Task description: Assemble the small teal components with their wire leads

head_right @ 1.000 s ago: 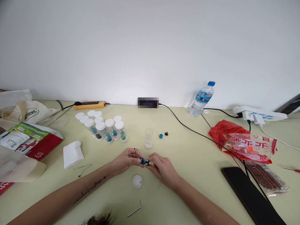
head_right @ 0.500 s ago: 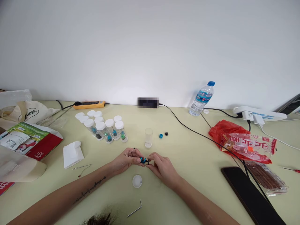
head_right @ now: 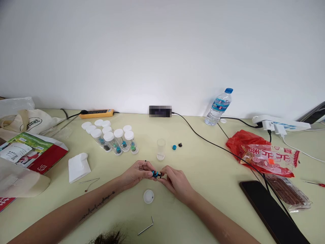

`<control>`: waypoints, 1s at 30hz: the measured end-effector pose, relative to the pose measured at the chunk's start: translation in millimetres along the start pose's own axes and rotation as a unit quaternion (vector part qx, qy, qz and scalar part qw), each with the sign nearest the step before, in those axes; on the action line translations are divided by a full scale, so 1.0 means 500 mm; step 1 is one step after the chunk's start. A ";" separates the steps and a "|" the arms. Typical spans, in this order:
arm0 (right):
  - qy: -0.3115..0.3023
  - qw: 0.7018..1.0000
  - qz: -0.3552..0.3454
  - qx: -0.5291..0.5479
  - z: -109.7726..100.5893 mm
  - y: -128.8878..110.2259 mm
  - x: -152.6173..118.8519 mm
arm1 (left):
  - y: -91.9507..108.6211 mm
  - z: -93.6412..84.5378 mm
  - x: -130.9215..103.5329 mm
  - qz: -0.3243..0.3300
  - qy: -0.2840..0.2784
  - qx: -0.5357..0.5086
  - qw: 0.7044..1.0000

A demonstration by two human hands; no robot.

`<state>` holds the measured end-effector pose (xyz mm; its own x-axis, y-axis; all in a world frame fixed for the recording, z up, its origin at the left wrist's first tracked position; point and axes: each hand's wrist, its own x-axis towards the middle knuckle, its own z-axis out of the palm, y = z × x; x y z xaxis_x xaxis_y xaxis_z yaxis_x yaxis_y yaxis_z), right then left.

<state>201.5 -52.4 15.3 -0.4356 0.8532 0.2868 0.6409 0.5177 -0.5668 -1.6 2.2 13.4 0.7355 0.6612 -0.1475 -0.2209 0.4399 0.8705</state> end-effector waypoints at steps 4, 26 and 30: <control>-0.012 1.000 0.003 -0.006 -0.001 0.001 0.000 | 0.001 0.001 -0.002 -0.003 -0.006 0.003 1.000; -0.009 1.000 -0.003 0.006 -0.002 0.002 -0.001 | -0.001 0.001 0.001 -0.002 0.004 0.000 1.000; -0.028 1.000 -0.012 -0.005 0.001 0.011 -0.003 | 0.000 0.004 -0.002 -0.004 -0.002 0.012 1.000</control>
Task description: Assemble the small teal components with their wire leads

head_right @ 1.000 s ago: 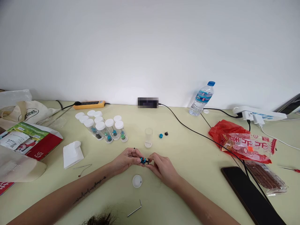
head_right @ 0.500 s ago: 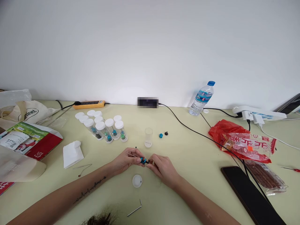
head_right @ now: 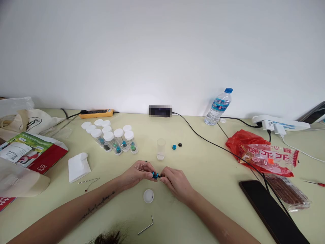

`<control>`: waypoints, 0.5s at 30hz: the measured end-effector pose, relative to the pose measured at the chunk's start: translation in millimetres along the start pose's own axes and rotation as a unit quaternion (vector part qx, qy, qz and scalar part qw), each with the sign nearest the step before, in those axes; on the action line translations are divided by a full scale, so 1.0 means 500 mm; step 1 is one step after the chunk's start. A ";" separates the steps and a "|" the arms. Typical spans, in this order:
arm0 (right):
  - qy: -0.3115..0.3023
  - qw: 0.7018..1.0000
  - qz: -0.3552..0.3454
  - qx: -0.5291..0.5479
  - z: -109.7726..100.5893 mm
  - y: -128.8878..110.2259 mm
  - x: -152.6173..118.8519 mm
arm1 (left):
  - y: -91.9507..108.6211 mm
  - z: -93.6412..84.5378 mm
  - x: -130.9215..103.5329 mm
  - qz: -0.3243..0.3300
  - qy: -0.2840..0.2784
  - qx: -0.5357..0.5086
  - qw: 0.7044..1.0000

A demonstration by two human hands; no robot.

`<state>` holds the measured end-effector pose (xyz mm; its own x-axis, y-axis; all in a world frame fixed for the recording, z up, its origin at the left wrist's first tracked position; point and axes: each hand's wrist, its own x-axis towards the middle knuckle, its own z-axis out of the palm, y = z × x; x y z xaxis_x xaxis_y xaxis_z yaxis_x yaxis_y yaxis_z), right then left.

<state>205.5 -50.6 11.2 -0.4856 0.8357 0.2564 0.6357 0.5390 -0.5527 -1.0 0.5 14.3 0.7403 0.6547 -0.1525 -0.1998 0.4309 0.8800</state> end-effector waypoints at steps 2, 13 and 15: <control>-0.006 1.000 -0.001 -0.004 0.001 0.001 0.000 | 0.000 0.001 -0.001 0.000 0.002 0.005 1.000; 0.031 0.999 0.009 0.015 0.000 -0.008 0.002 | 0.005 0.004 0.000 -0.001 0.022 0.006 1.000; 0.020 1.000 0.004 0.004 0.000 -0.005 0.002 | 0.005 0.005 -0.002 -0.002 0.018 0.014 1.000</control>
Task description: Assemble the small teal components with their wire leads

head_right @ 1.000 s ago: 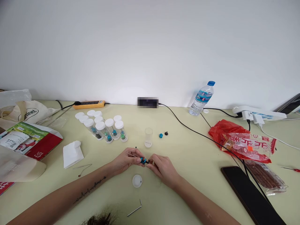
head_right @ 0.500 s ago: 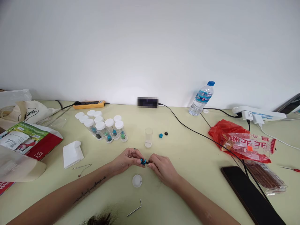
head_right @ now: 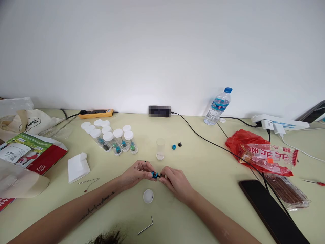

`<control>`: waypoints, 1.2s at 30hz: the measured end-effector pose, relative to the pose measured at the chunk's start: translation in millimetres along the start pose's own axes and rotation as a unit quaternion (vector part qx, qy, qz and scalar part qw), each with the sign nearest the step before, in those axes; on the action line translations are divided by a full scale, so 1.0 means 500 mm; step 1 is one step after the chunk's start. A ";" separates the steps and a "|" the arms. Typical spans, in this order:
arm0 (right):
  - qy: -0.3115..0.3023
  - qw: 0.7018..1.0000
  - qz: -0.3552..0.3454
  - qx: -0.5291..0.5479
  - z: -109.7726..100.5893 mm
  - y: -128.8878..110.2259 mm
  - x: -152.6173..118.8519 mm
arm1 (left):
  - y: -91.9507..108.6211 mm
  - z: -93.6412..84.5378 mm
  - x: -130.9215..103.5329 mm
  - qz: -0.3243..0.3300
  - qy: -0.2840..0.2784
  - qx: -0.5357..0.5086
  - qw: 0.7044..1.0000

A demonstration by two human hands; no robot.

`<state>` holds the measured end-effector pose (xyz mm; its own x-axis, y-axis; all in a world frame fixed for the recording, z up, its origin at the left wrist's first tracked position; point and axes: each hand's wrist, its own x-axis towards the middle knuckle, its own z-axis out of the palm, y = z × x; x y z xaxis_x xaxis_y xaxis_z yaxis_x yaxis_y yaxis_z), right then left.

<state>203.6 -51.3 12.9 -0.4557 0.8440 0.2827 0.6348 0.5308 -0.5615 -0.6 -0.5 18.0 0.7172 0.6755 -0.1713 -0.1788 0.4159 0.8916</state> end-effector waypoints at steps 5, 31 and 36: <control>0.004 1.000 0.003 0.006 0.000 -0.003 0.001 | -0.002 -0.003 0.001 0.003 0.004 -0.012 1.000; -0.009 1.000 -0.025 -0.003 0.002 0.006 -0.002 | -0.002 -0.001 0.000 -0.009 -0.010 -0.006 1.000; -0.028 1.000 -0.010 -0.008 -0.002 0.001 -0.002 | 0.001 0.001 -0.002 0.001 -0.014 0.005 1.000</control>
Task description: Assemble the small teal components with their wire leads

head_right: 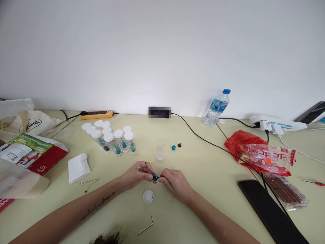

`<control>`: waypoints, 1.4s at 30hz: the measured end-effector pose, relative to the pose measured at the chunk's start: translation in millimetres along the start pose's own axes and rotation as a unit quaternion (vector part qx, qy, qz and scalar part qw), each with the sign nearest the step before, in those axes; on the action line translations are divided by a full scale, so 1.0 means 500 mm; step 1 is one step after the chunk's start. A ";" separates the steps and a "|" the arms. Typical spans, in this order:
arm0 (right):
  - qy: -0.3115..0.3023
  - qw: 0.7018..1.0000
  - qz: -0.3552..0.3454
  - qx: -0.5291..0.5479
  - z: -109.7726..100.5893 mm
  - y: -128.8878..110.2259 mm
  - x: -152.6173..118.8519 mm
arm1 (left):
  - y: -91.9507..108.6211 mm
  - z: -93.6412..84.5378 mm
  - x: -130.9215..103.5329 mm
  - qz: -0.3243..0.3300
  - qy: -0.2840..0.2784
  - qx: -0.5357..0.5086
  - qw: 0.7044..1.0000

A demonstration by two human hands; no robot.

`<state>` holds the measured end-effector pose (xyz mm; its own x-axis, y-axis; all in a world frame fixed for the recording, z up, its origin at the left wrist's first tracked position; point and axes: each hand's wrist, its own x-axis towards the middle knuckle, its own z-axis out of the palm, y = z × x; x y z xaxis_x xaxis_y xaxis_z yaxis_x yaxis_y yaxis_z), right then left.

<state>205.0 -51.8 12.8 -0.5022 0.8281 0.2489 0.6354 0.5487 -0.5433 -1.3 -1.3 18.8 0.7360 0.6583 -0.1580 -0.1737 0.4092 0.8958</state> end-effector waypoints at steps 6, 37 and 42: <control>0.036 0.999 0.002 0.033 0.002 0.000 0.001 | -0.003 -0.004 0.001 0.010 -0.001 -0.020 1.000; 0.031 0.999 0.000 0.027 0.004 -0.001 0.000 | -0.009 -0.011 0.005 0.004 -0.005 -0.030 1.000; 0.015 1.000 -0.010 0.005 0.003 0.002 -0.001 | -0.005 -0.007 0.002 -0.002 -0.009 -0.018 1.000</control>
<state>205.0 -52.0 11.0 -0.4970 0.8199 0.2844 0.6191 0.5646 -0.5458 -2.2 0.5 15.0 0.7480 0.6457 -0.1539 -0.1935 0.4339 0.8799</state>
